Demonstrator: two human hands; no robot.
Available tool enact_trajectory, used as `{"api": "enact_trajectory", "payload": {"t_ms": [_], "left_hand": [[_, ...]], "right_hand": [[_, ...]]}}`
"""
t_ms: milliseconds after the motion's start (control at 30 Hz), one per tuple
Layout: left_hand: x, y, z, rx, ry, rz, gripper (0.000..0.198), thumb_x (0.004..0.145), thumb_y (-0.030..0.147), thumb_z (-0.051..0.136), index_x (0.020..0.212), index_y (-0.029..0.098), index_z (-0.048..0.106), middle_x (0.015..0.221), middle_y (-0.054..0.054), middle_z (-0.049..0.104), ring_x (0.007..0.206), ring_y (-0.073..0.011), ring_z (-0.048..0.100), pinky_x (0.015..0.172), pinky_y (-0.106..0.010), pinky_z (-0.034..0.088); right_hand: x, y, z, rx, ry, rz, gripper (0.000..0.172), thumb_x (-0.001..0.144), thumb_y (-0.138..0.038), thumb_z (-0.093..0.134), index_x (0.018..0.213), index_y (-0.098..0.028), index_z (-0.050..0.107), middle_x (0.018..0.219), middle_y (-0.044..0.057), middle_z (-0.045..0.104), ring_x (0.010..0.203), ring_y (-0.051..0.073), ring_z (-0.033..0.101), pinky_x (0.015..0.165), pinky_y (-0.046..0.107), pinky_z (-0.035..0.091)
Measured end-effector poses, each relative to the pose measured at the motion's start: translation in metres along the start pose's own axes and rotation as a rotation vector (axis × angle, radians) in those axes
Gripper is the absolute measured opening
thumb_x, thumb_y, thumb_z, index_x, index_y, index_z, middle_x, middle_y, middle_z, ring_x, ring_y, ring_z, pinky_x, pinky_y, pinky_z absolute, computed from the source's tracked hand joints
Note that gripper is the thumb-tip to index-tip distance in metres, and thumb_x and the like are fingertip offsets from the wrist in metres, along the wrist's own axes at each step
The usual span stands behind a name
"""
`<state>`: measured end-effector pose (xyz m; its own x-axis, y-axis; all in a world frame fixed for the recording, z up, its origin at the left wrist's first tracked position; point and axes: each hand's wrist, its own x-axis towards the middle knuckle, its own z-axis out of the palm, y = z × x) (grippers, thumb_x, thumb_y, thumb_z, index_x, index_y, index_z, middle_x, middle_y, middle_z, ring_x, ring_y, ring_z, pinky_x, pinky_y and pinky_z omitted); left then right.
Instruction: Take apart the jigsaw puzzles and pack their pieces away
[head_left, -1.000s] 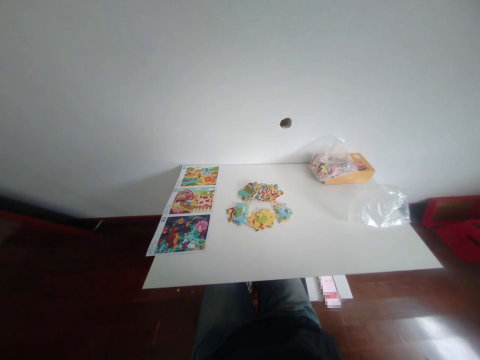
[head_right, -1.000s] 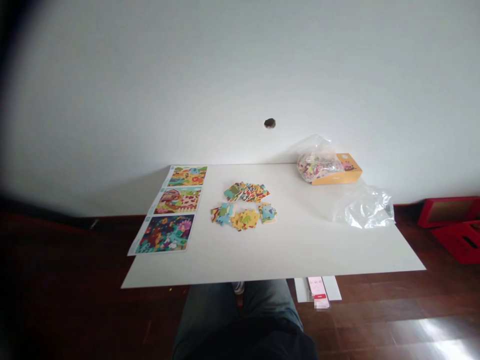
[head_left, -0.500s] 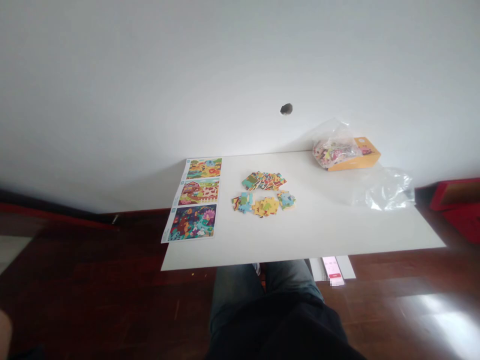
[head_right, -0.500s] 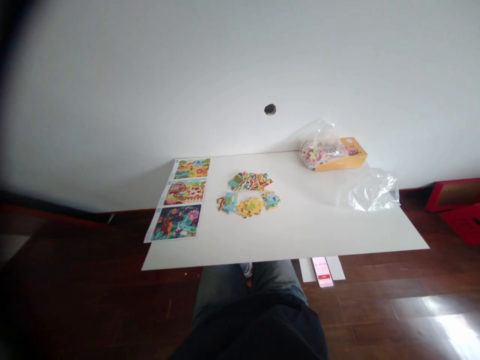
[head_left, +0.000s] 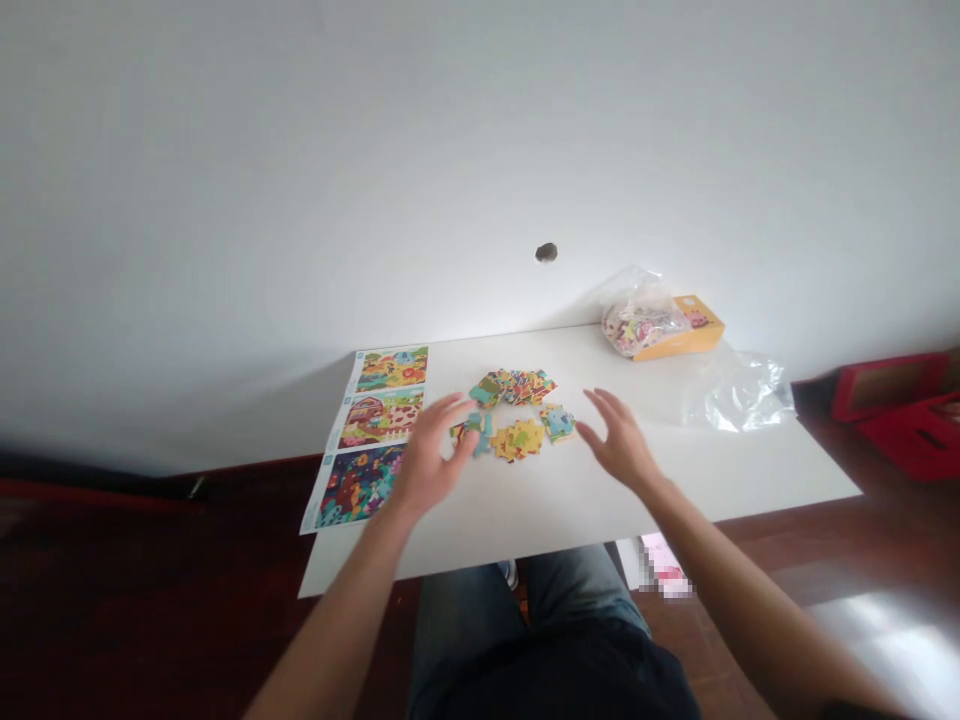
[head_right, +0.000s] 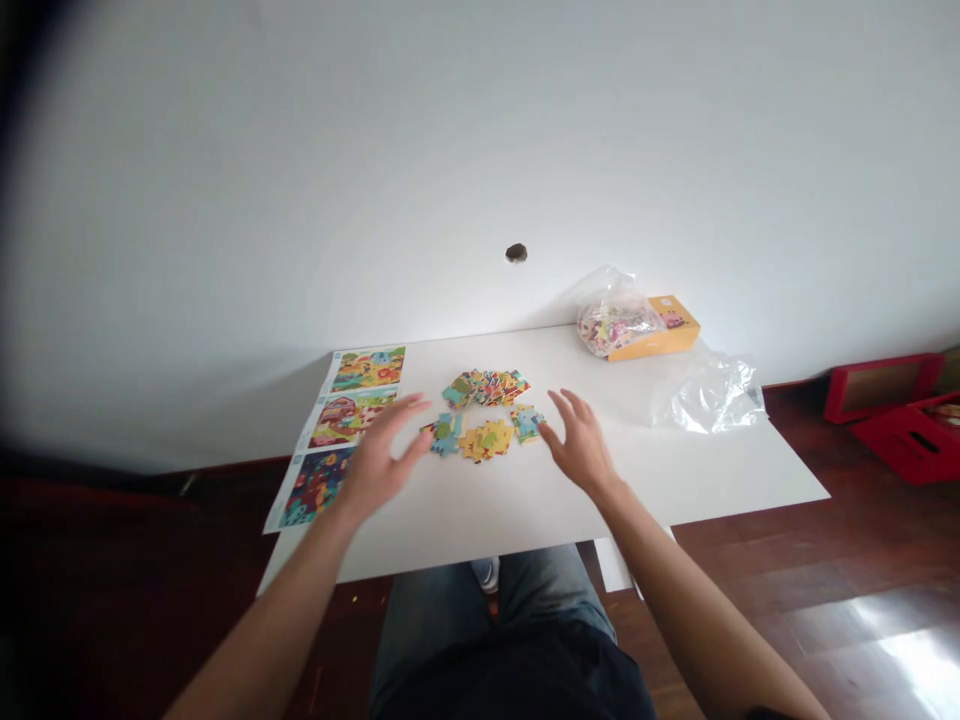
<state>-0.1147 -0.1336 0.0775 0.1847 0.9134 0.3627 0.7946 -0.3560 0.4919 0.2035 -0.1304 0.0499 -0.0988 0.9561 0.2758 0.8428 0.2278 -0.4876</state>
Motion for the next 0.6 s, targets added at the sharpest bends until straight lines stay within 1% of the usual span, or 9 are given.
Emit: {"api": "enact_trajectory", "payload": {"t_ms": [100,167,267,333,400,467,533,567,600], "left_hand": [[-0.024,-0.004,0.042,0.120,-0.064,-0.025,0.047,0.089,0.034,0.057,0.134,0.023,0.054,0.149,-0.012,0.043,0.140,-0.0332,0.035,0.112,-0.054,0.033],[-0.038,-0.006,0.064,0.190,-0.078,-0.070,0.048,0.090,0.033,0.054,0.137,0.023,0.052,0.154,-0.013,0.036,0.143,-0.0342,0.030,0.112,-0.058,0.031],[-0.046,-0.008,0.081,0.194,-0.045,-0.096,0.046,0.091,0.033,0.052,0.136,0.022,0.052,0.154,-0.012,0.035,0.144,-0.0318,0.029,0.114,-0.056,0.029],[-0.044,-0.007,0.079,0.137,0.002,-0.099,0.045,0.091,0.034,0.052,0.134,0.020,0.053,0.153,-0.012,0.037,0.144,-0.0308,0.028,0.116,-0.054,0.028],[-0.037,-0.001,0.064,0.018,0.090,-0.121,0.045,0.092,0.035,0.052,0.134,0.018,0.052,0.150,-0.013,0.042,0.144,-0.0293,0.030,0.117,-0.050,0.028],[-0.027,0.011,0.033,-0.162,0.209,-0.174,0.048,0.093,0.038,0.051,0.137,0.018,0.047,0.144,-0.014,0.048,0.139,-0.0272,0.039,0.115,-0.047,0.034],[-0.019,0.026,-0.013,-0.350,0.308,-0.209,0.056,0.093,0.045,0.053,0.142,0.022,0.041,0.145,-0.011,0.047,0.136,-0.0260,0.044,0.111,-0.045,0.039],[-0.016,0.034,-0.037,-0.434,0.362,-0.158,0.067,0.089,0.052,0.057,0.144,0.021,0.037,0.146,-0.012,0.046,0.136,-0.0281,0.043,0.111,-0.046,0.039],[-0.016,0.040,-0.061,-0.502,0.423,-0.099,0.083,0.082,0.059,0.064,0.147,0.018,0.032,0.147,-0.013,0.043,0.137,-0.0317,0.041,0.111,-0.050,0.038]], "right_hand": [[-0.013,-0.008,0.033,-0.153,-0.187,0.057,0.060,0.096,-0.050,0.044,0.150,-0.024,0.035,0.158,0.011,0.025,0.146,0.034,0.017,0.115,0.056,0.022],[-0.018,-0.012,0.050,-0.234,-0.265,0.045,0.059,0.098,-0.048,0.038,0.151,-0.024,0.032,0.160,0.008,0.019,0.148,0.033,0.009,0.117,0.058,0.011],[-0.017,-0.013,0.063,-0.252,-0.283,0.010,0.056,0.100,-0.045,0.033,0.152,-0.025,0.030,0.161,0.005,0.018,0.149,0.029,0.008,0.118,0.056,0.009],[-0.012,-0.012,0.065,-0.202,-0.262,0.005,0.055,0.099,-0.044,0.036,0.151,-0.025,0.033,0.160,0.005,0.020,0.149,0.029,0.009,0.119,0.055,0.009],[-0.004,-0.015,0.057,-0.071,-0.205,0.038,0.056,0.097,-0.046,0.040,0.148,-0.022,0.039,0.159,0.008,0.023,0.148,0.030,0.015,0.119,0.054,0.014],[0.003,-0.025,0.031,0.152,-0.103,0.096,0.058,0.096,-0.050,0.043,0.144,-0.019,0.044,0.156,0.013,0.030,0.145,0.030,0.025,0.116,0.051,0.026],[0.010,-0.042,-0.013,0.390,0.026,0.074,0.060,0.094,-0.053,0.048,0.145,-0.023,0.040,0.149,0.012,0.044,0.138,0.028,0.040,0.111,0.049,0.036],[0.011,-0.052,-0.040,0.477,0.091,-0.021,0.064,0.091,-0.055,0.052,0.146,-0.025,0.038,0.147,0.011,0.045,0.137,0.028,0.041,0.111,0.049,0.037],[0.012,-0.062,-0.066,0.532,0.153,-0.107,0.069,0.090,-0.058,0.054,0.148,-0.027,0.035,0.146,0.010,0.046,0.136,0.028,0.042,0.110,0.049,0.038]]}}
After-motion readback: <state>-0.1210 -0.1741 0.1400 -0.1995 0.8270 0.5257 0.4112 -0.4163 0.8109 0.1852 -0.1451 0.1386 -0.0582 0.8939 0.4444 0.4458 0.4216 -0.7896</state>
